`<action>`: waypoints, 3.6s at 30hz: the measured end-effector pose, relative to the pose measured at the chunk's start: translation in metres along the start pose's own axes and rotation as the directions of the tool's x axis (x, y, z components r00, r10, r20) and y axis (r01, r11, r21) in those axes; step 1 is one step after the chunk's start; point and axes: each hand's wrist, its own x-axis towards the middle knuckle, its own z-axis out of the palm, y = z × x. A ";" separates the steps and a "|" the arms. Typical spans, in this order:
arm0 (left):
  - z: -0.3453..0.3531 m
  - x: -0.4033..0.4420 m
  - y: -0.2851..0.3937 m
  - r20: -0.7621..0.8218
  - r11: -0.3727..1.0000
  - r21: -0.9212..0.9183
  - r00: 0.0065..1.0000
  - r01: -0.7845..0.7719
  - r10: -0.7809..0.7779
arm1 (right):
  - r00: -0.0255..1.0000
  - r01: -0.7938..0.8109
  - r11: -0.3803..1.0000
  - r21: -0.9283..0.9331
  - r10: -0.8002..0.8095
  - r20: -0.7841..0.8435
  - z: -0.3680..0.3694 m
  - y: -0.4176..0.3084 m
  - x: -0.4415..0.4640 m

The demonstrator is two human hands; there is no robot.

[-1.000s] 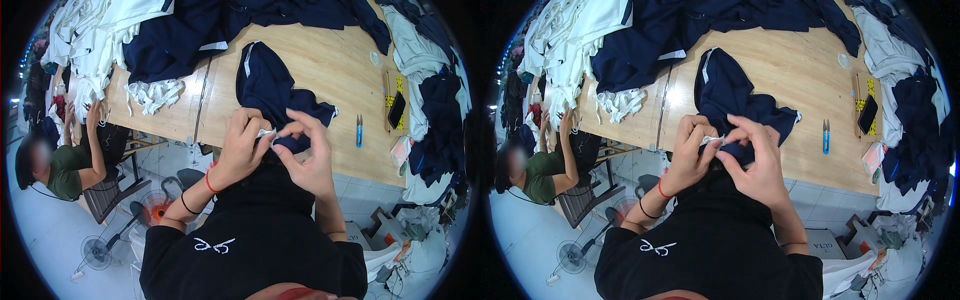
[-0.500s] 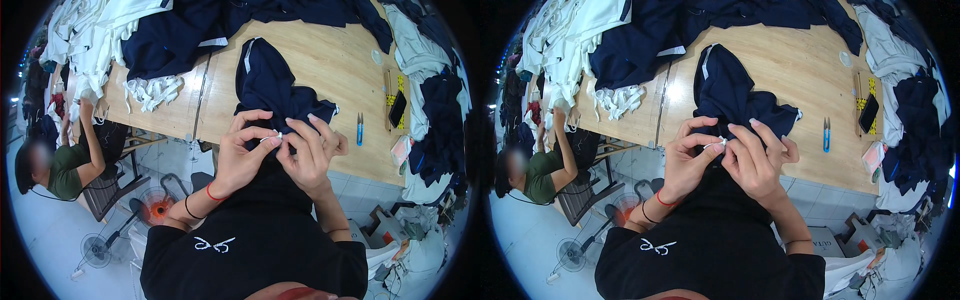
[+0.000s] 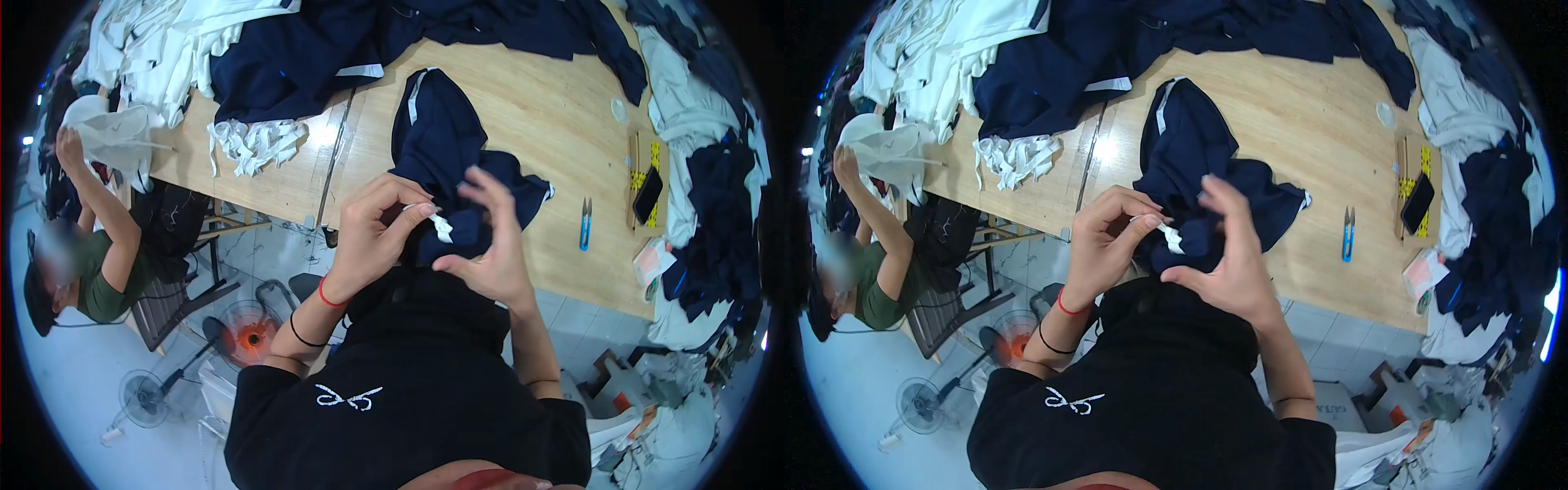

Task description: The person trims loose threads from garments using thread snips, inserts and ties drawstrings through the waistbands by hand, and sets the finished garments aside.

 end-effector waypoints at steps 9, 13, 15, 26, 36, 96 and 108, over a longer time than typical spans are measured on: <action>-0.017 -0.005 -0.042 0.224 0.863 0.229 0.888 -0.449 0.403 | 0.999 -0.036 0.864 0.502 0.018 0.041 -0.027 0.021 0.002; -0.063 -0.033 0.006 -0.324 0.987 -0.130 0.937 0.096 -0.133 | 0.966 0.020 0.945 0.326 -0.102 0.237 0.023 -0.043 0.105; -0.118 -0.078 0.029 -0.709 0.997 0.079 0.701 -0.027 0.075 | 0.952 0.114 0.916 0.385 -0.211 0.221 0.043 -0.050 0.124; -0.163 -0.302 0.217 0.602 -0.064 0.701 -0.541 0.710 0.588 | 0.894 0.045 0.930 0.364 -0.200 0.401 0.074 -0.059 0.139; -0.143 -0.304 0.225 0.876 -0.217 0.403 -0.305 0.889 0.374 | 0.878 0.154 0.966 0.208 -0.231 0.419 0.053 -0.061 0.145; 0.022 0.043 0.232 0.153 0.559 -0.754 0.735 -0.345 0.660 | 0.713 -0.694 0.205 -0.691 0.059 -0.699 -0.113 0.193 -0.102; -0.016 0.060 0.185 0.223 0.507 -0.808 0.641 -0.300 0.734 | 0.676 -0.730 0.198 -0.654 0.073 -0.733 -0.122 0.187 -0.092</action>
